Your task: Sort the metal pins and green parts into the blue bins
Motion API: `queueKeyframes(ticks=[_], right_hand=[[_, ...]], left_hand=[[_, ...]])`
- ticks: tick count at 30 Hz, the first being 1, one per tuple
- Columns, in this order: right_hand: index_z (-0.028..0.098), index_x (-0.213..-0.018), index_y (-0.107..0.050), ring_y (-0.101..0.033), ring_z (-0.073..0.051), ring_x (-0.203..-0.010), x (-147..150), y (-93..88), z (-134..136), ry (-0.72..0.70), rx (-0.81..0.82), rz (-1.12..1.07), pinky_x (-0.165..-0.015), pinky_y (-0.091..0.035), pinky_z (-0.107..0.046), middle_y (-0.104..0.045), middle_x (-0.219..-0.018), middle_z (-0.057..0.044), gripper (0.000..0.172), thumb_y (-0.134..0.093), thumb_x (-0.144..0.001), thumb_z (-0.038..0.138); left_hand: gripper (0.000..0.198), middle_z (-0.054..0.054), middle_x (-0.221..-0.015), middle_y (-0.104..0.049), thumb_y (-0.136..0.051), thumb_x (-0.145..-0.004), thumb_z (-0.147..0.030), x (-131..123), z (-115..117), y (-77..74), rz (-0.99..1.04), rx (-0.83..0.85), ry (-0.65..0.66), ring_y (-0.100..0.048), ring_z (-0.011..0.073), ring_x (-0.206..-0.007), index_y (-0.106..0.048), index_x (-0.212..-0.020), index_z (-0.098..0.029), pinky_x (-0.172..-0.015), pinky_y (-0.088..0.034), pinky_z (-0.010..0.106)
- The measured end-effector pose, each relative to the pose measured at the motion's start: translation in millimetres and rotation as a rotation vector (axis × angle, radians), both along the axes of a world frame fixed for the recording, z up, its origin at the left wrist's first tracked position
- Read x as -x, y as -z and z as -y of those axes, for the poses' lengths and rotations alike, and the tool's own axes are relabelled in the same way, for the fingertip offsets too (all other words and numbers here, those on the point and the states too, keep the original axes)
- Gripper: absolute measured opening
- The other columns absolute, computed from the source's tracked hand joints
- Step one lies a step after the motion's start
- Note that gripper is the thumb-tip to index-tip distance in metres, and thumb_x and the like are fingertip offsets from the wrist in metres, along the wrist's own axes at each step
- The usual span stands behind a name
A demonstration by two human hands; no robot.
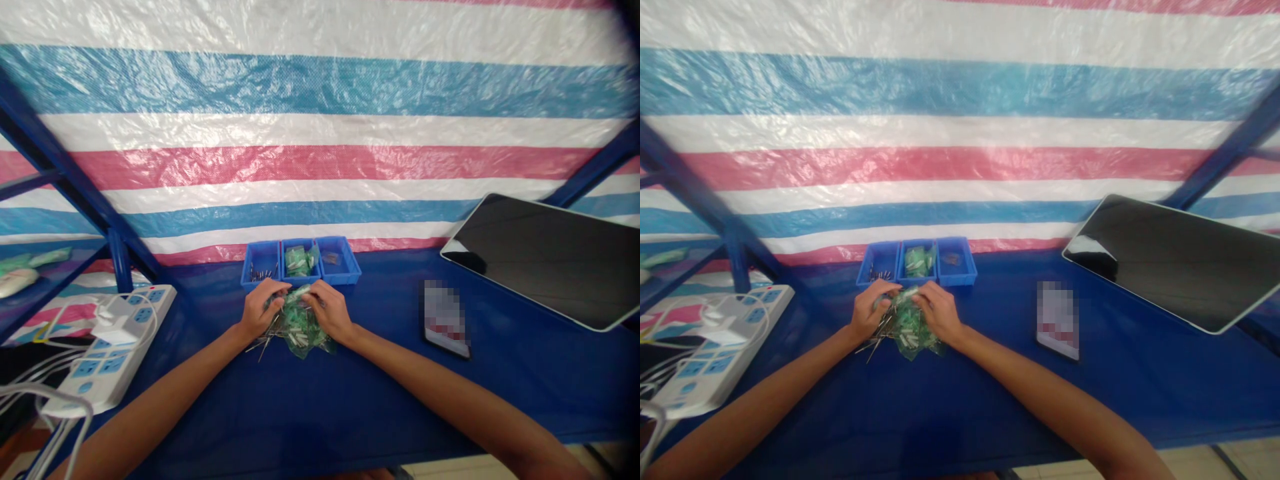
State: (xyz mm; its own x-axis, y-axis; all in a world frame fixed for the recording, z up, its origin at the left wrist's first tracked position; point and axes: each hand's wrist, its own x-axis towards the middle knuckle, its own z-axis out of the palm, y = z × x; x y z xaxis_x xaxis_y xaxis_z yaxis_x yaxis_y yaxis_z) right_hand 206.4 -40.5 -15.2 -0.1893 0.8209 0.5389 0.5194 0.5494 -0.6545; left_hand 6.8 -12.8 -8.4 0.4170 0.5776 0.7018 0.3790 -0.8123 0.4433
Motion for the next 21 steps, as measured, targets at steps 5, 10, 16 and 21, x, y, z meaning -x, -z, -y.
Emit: queueKeyframes(ticks=[5, 10, 16, 21], right_hand=[[0.018, -0.079, -0.061, -0.054, -0.015, -0.071, 0, 0.3, 0, 0.007, 0.008, 0.086, -0.071, -0.044, -0.025, -0.057, -0.074, -0.003, 0.034, -0.039, -0.095, 0.038], [0.018, -0.106, -0.060, -0.057, -0.016, -0.089, 1, -0.2, 2, -0.023, -0.047, -0.008, -0.082, -0.046, -0.028, -0.061, -0.095, -0.007, 0.032, -0.032, -0.096, 0.029], [0.022, -0.123, -0.053, -0.058, -0.015, -0.094, 1, 3.7, 0, -0.051, -0.064, -0.033, -0.084, -0.048, -0.030, -0.051, -0.119, -0.010, 0.035, -0.037, -0.092, 0.023], [0.019, -0.098, -0.062, -0.057, -0.016, -0.087, 0, 1.3, 0, -0.016, -0.065, -0.073, -0.081, -0.047, -0.028, -0.057, -0.100, -0.008, 0.021, -0.045, -0.091, 0.029]], left_hand=[[0.017, 0.007, -0.084, -0.068, -0.057, -0.086, -0.031, -4, 1, -1.3, -0.015, -0.087, -0.027, -0.063, 0.0166, -0.079, -0.064, -0.091, -0.016, -0.076, -0.052, 0.030], [0.013, 0.005, -0.086, -0.070, -0.056, -0.087, -0.025, -4, -2, 8.0, 0.018, -0.088, -0.142, -0.066, 0.0142, -0.079, -0.064, -0.094, -0.018, -0.076, -0.053, 0.027], [0.012, 0.004, -0.087, -0.069, -0.061, -0.083, -0.027, -2, -5, 14.6, 0.145, -0.151, -0.203, -0.066, 0.0140, -0.078, -0.063, -0.091, -0.018, -0.072, -0.053, 0.025], [0.026, 0.005, -0.081, -0.068, -0.043, -0.093, -0.030, 0, 1, 1.9, 0.025, 0.000, -0.049, -0.064, 0.0137, -0.075, -0.064, -0.091, -0.016, -0.073, -0.051, 0.025]])
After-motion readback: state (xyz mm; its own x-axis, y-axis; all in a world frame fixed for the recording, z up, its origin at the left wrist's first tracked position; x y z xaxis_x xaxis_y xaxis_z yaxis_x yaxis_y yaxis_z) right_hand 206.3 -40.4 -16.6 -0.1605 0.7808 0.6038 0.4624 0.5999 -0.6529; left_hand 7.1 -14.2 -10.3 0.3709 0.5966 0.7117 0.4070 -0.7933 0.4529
